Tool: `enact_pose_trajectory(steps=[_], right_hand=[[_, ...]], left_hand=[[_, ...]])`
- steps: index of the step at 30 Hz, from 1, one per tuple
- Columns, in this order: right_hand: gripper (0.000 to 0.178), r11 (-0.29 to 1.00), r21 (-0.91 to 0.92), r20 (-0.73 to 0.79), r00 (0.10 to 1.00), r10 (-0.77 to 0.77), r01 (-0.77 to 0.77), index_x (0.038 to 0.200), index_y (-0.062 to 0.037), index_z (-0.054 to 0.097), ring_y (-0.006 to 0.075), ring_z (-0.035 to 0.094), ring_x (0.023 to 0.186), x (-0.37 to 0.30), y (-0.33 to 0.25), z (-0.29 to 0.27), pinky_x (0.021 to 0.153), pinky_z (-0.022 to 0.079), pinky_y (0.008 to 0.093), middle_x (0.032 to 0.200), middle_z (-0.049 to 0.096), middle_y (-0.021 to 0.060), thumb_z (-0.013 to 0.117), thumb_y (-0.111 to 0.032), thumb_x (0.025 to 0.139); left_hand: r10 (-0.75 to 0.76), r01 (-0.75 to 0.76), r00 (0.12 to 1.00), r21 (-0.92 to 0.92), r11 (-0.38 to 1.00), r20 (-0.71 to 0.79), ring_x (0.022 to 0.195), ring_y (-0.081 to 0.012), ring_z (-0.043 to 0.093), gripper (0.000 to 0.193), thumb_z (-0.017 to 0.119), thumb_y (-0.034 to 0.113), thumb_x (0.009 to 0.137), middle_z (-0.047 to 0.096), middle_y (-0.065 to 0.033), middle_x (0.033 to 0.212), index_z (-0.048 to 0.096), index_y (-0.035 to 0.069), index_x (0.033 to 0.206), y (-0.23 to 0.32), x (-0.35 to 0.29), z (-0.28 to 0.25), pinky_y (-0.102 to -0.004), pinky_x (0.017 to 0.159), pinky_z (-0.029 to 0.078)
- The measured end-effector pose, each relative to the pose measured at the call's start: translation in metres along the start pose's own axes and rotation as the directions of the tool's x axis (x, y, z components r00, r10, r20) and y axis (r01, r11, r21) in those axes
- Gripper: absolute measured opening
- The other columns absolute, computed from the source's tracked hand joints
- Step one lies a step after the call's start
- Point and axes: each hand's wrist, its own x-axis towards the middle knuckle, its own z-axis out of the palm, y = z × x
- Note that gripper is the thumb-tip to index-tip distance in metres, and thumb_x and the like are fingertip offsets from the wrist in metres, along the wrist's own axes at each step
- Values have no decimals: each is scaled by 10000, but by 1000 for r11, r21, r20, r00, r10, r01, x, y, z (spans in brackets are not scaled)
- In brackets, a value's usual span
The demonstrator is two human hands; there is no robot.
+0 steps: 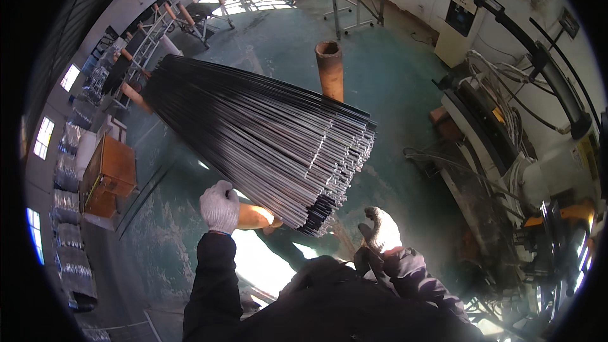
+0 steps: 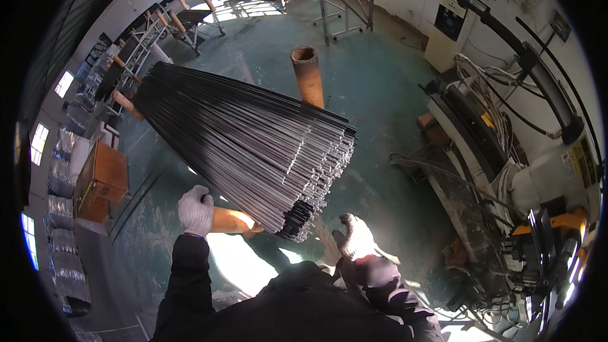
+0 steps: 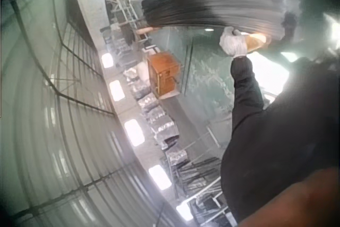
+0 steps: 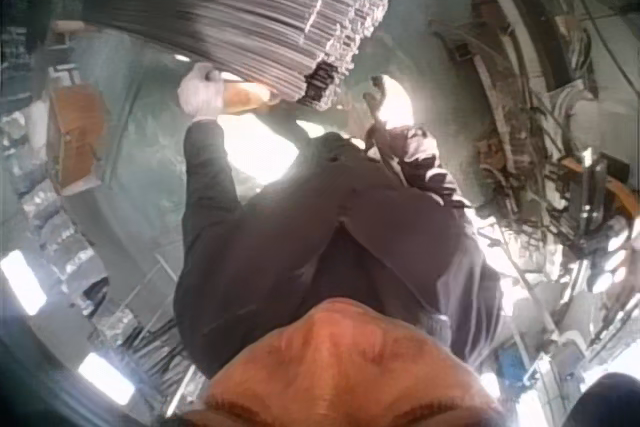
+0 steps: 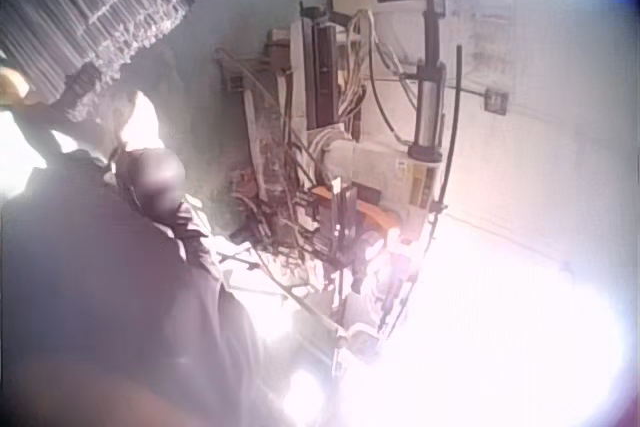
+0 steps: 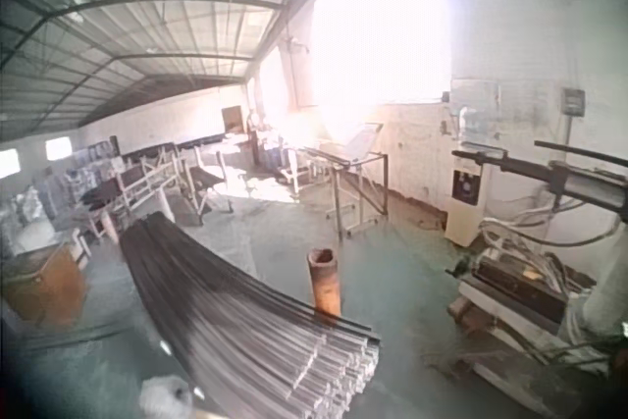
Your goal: The person feeds long metal rods into a bending machine, then removes the bent rods and stacks them. They measure the bent rods on a wooden table using a tape measure and hammer, then return to the machine to continue the process.
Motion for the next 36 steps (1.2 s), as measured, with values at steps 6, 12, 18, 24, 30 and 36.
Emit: enact_pose_trajectory(steps=[6, 12, 18, 24, 30, 36], right_hand=[[931, 929, -268, 107, 966, -236, 257, 1628, -36, 537, 455, 596, 1433, 155, -68, 46, 1205, 513, 542, 1550, 645, 240, 952, -390, 873], [1134, 802, -517, 100, 952, -290, 299, 1669, 47, 467, 445, 478, 1561, 279, -135, 118, 1332, 365, 532, 1673, 538, 256, 960, -534, 829], [1238, 700, -699, 98, 989, -109, 147, 1650, 65, 498, 418, 529, 1461, 308, -175, 163, 1225, 435, 536, 1551, 602, 246, 903, -741, 803], [572, 678, -693, 197, 969, -152, 247, 1373, 25, 713, 405, 755, 1208, 306, -170, 175, 1042, 597, 509, 1265, 779, 223, 768, -436, 1038], [244, 673, -664, 329, 935, -130, 327, 1107, -71, 880, 410, 848, 1063, 324, -183, 174, 905, 676, 509, 1098, 865, 218, 733, -220, 981], [445, 761, -537, 506, 861, -56, 365, 1205, -49, 877, 369, 845, 1033, 361, -188, 152, 938, 664, 459, 1085, 866, 211, 864, -393, 923]], left_hand=[[-48, 47, 999, -58, 997, -24, 899, -427, 722, 26, 723, 84, 934, 773, -155, 897, 742, 71, 922, 9, 3, -4, -535, 848, 563], [-151, 146, 988, -117, 982, -34, 912, -408, 718, 60, 757, 84, 908, 749, -149, 907, 748, 76, 968, 6, 7, -8, -531, 854, 538], [-183, 171, 982, -171, 970, -56, 878, -385, 699, 43, 740, 110, 911, 745, -139, 866, 759, 72, 918, 4, 18, -20, -515, 855, 512], [-200, 199, 980, -203, 959, 14, 871, -377, 704, 63, 767, 113, 894, 755, -140, 870, 779, 65, 933, -6, 26, -23, -502, 859, 521], [-199, 196, 980, -195, 961, 3, 879, -363, 700, 95, 764, 118, 898, 765, -135, 893, 785, 54, 965, -6, 21, -24, -492, 840, 516], [-184, 169, 982, -219, 961, -50, 860, -378, 684, 74, 743, 122, 897, 737, -150, 851, 767, 65, 937, -8, 18, -23, -503, 858, 513]])
